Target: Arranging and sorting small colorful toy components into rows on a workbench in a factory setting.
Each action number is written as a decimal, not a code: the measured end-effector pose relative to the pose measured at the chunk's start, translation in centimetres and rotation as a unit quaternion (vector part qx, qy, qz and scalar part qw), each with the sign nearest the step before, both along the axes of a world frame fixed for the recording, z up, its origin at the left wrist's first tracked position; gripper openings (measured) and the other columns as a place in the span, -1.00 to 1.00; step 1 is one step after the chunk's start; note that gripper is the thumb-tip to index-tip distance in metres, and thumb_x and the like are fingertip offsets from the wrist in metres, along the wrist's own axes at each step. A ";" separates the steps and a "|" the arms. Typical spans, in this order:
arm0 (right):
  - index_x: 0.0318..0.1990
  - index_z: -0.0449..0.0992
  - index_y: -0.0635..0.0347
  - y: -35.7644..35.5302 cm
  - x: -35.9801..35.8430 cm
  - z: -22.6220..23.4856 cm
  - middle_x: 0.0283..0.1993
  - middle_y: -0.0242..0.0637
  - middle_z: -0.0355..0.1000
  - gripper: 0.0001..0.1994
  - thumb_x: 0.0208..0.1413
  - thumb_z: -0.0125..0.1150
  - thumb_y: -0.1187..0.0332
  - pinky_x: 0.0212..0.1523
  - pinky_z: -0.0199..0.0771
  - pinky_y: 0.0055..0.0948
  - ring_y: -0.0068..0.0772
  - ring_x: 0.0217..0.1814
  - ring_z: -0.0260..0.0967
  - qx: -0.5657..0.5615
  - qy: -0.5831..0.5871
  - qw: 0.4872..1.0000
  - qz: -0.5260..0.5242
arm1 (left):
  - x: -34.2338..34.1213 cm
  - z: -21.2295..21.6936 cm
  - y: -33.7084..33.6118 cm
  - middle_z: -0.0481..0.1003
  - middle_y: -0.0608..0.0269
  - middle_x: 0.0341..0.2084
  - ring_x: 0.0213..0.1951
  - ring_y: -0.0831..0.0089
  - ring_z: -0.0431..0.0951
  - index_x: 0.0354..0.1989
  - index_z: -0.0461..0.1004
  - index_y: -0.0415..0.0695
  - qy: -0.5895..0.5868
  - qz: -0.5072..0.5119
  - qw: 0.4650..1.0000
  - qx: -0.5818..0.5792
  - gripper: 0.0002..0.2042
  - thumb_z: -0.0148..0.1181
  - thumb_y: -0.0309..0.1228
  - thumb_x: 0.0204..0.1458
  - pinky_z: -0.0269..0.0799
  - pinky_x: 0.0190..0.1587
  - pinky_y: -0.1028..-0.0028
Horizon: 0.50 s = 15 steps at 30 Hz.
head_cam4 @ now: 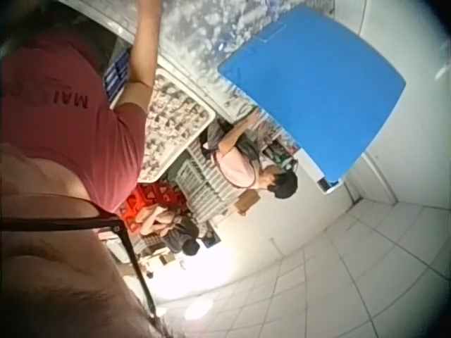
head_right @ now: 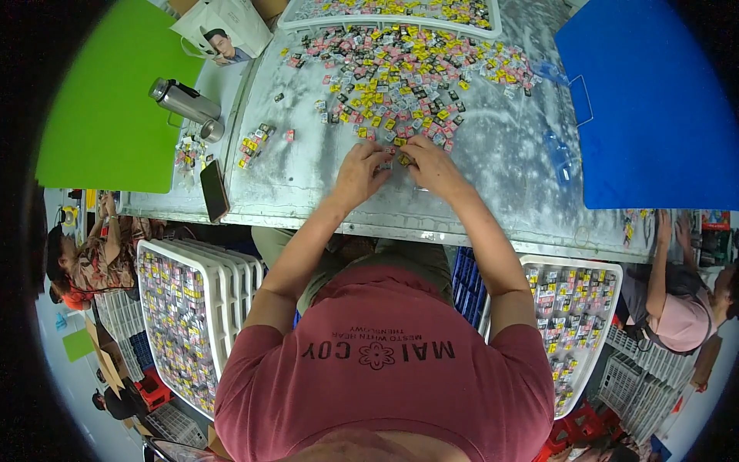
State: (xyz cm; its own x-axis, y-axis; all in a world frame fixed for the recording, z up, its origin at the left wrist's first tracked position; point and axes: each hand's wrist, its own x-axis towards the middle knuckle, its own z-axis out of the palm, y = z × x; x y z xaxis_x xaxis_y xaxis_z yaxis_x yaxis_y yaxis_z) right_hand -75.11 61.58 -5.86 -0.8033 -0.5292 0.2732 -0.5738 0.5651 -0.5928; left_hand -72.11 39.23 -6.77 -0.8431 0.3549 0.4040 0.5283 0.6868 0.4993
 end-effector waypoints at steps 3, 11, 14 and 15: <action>0.07 0.55 0.32 -0.4 0.0 1.1 0.10 -0.12 0.43 -0.57 -0.04 0.28 0.60 0.08 0.53 -0.17 0.00 0.09 0.48 0.027 -0.097 0.995 -0.009 | 0.1 -0.4 0.5 0.54 0.19 -0.15 -0.13 0.10 0.51 -0.12 0.64 -0.12 0.017 0.018 1.000 0.007 -0.64 0.48 -0.43 -0.17 0.49 -0.04 0.20; 0.02 0.60 0.15 0.2 -0.3 0.5 -0.07 -0.18 0.45 -0.62 -0.02 0.35 0.50 -0.03 0.55 -0.13 -0.04 0.00 0.50 0.066 -0.033 0.997 0.017 | 0.2 -1.1 1.4 0.57 0.14 -0.26 -0.21 0.11 0.56 -0.19 0.67 -0.13 0.029 0.056 0.998 0.011 -0.69 0.49 -0.36 -0.16 0.51 -0.12 0.18; 0.00 0.60 0.15 0.2 -0.4 0.6 -0.04 -0.20 0.47 -0.66 0.02 0.36 0.42 -0.02 0.56 -0.13 -0.05 0.01 0.51 0.097 -0.038 0.994 0.013 | 0.3 -1.0 1.6 0.56 0.14 -0.30 -0.23 0.11 0.56 -0.19 0.68 -0.13 0.031 0.072 0.997 0.012 -0.68 0.49 -0.35 -0.17 0.51 -0.14 0.18; 0.00 0.60 0.15 0.2 -0.3 0.6 -0.04 -0.20 0.47 -0.66 0.02 0.36 0.42 -0.02 0.56 -0.13 -0.05 0.01 0.51 0.097 -0.038 0.995 0.012 | 0.3 -1.0 1.7 0.56 0.14 -0.30 -0.23 0.11 0.56 -0.19 0.68 -0.13 0.031 0.072 0.997 0.012 -0.68 0.49 -0.35 -0.17 0.51 -0.14 0.18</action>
State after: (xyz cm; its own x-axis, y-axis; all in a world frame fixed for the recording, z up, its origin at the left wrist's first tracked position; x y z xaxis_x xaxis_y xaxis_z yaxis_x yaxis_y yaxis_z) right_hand -75.43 61.76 -5.22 -0.8039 -0.5857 0.1035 -0.5468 0.6593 -0.5160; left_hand -71.84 40.89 -7.74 -0.8576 0.2219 0.4639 0.4559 0.7455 0.4862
